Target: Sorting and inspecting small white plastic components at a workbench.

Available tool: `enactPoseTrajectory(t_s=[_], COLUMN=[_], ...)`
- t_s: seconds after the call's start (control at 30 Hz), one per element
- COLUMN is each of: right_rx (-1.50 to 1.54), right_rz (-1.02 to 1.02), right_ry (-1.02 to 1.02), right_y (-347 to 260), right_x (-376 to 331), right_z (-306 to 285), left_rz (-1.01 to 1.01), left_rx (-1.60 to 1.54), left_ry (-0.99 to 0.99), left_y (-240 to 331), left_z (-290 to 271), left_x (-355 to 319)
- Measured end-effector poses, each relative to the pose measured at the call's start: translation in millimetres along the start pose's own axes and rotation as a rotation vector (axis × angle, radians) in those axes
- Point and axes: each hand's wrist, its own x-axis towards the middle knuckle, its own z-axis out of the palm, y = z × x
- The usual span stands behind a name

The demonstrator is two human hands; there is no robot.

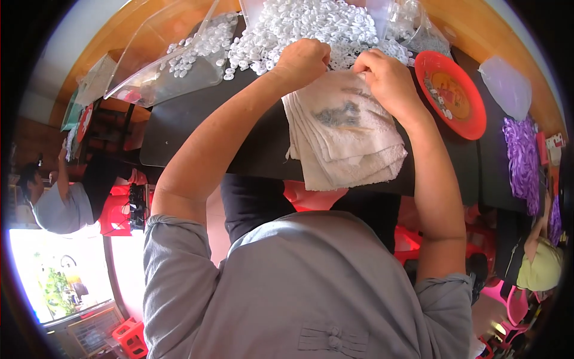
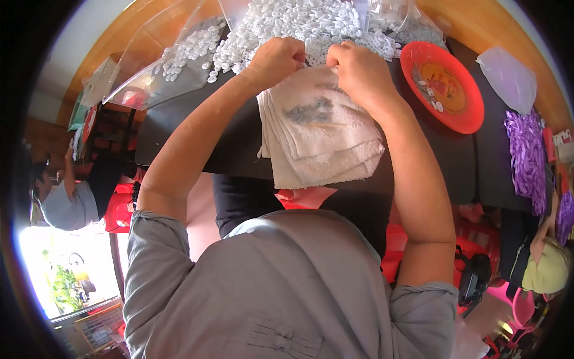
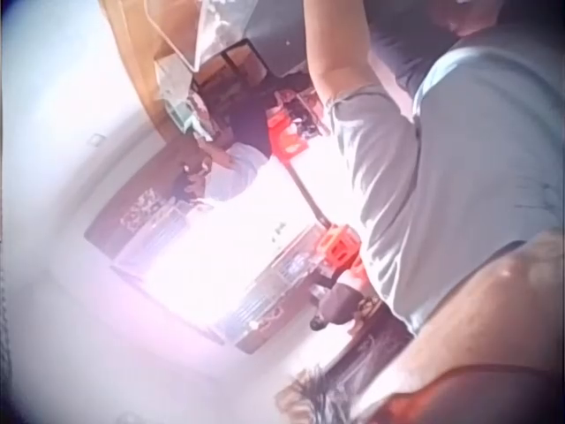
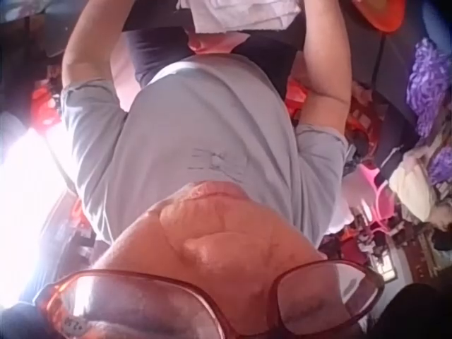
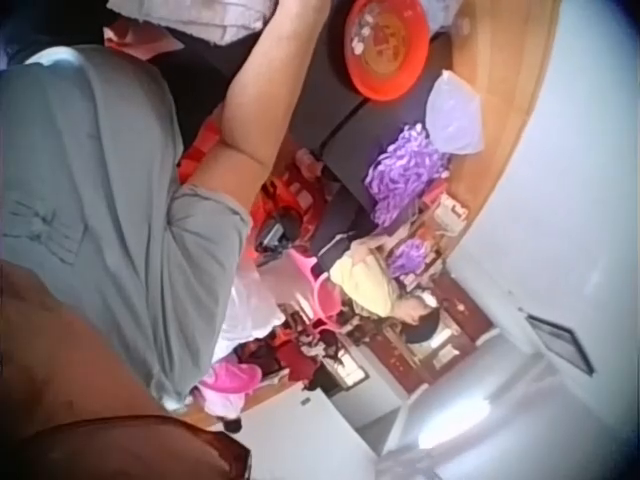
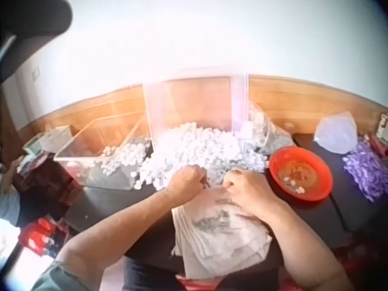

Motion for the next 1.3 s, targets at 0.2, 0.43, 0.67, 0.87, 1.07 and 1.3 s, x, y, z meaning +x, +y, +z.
enactPoseTrajectory(t_s=[0.2, 0.43, 0.67, 0.87, 1.07, 1.3], right_rx=[0.466, 0.797, 0.733, 0.619, 0.700, 0.569], right_rz=[0.130, 0.187, 0.082, 0.011, 0.057, 0.076], right_ry=[-0.137, -0.178, -0.103, -0.006, 0.119, 0.070], right_y=[5, -8, -27, -29, -24, -24], right_x=[1, 0, -3, -4, -4, -5], right_z=[-11, -12, -13, -5, 6, 5], left_rz=[-0.100, -0.142, -0.410, -0.440, -0.437, -0.406], left_rx=[-0.445, -0.618, -1.160, -1.367, -1.412, -1.382], left_ry=[0.023, -0.025, -0.198, -0.126, -0.084, -0.080], left_y=[23, 33, 43, 39, 42, 34], left_z=[-26, -28, -38, -34, -34, -29], left_x=[-29, -46, -46, -46, -45, -47])
